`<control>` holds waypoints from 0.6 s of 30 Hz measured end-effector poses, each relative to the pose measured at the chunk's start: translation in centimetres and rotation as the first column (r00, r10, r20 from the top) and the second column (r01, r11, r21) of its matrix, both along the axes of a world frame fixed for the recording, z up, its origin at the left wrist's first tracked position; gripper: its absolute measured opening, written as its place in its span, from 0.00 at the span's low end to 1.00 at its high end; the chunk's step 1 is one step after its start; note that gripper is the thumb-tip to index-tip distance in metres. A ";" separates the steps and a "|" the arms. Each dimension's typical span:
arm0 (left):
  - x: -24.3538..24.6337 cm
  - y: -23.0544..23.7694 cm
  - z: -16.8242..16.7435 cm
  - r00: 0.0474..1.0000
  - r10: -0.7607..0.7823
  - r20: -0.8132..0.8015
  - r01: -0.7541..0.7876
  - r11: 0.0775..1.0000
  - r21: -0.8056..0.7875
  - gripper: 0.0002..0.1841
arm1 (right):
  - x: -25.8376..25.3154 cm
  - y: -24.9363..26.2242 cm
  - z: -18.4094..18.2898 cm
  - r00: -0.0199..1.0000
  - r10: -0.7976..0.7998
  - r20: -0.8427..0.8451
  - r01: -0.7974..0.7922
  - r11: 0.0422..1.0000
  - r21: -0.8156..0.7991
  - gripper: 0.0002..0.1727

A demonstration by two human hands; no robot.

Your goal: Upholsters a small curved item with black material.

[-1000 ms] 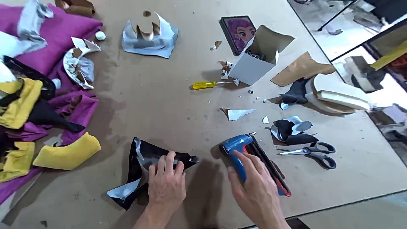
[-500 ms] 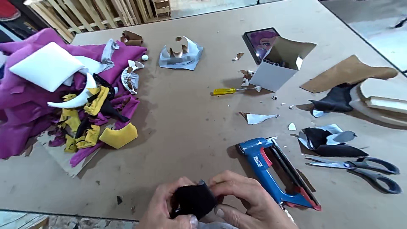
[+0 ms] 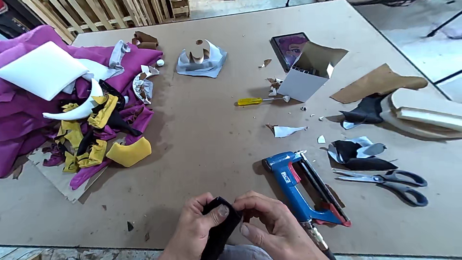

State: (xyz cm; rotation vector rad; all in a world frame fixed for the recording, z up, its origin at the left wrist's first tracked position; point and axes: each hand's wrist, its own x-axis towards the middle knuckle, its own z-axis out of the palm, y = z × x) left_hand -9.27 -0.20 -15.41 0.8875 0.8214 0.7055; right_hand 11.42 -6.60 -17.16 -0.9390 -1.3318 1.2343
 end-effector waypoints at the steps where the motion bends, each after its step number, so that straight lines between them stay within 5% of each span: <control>1: 0.0 -0.1 0.0 1.000 -0.013 0.013 0.014 0.997 -0.072 0.06 | 0.0 -0.1 0.0 1.000 0.008 -0.029 -0.009 1.000 -0.022 0.17; 4: -0.5 -0.3 0.0 1.000 -0.022 0.014 0.024 0.992 -0.128 0.06 | -0.5 -0.9 1.1 0.998 -0.054 -0.028 0.049 0.987 -0.150 0.13; 7: -0.3 0.4 1.4 0.983 0.156 -0.100 -0.144 0.982 0.121 0.08 | -2.6 -2.1 4.4 0.981 -0.169 0.098 0.196 0.875 -0.443 0.16; 10: 1.5 2.9 2.5 0.904 0.393 -0.169 -0.187 0.718 0.671 0.12 | -4.6 -0.8 5.5 0.963 -0.053 -0.265 -0.091 0.859 -0.504 0.34; 12: 2.6 4.6 0.7 0.861 0.458 -0.219 -0.067 0.531 0.845 0.12 | -5.4 1.6 4.8 0.872 -0.156 -0.463 -0.135 0.834 -0.535 0.34; 13: 3.0 5.1 -0.7 0.838 0.472 -0.274 -0.004 0.506 0.862 0.12 | -5.5 2.8 4.0 0.815 -0.245 -0.524 -0.139 0.796 -0.589 0.30; 16: 4.1 6.1 -6.2 0.776 0.437 -0.454 0.158 0.563 0.811 0.15 | -5.4 4.5 -0.1 0.658 -0.538 -0.528 -0.088 0.641 -0.763 0.28; 18: 4.7 5.8 -9.4 0.717 0.354 -0.600 0.274 0.648 0.710 0.17 | -4.0 2.9 -2.7 0.780 -0.511 -0.361 0.060 0.635 -0.770 0.32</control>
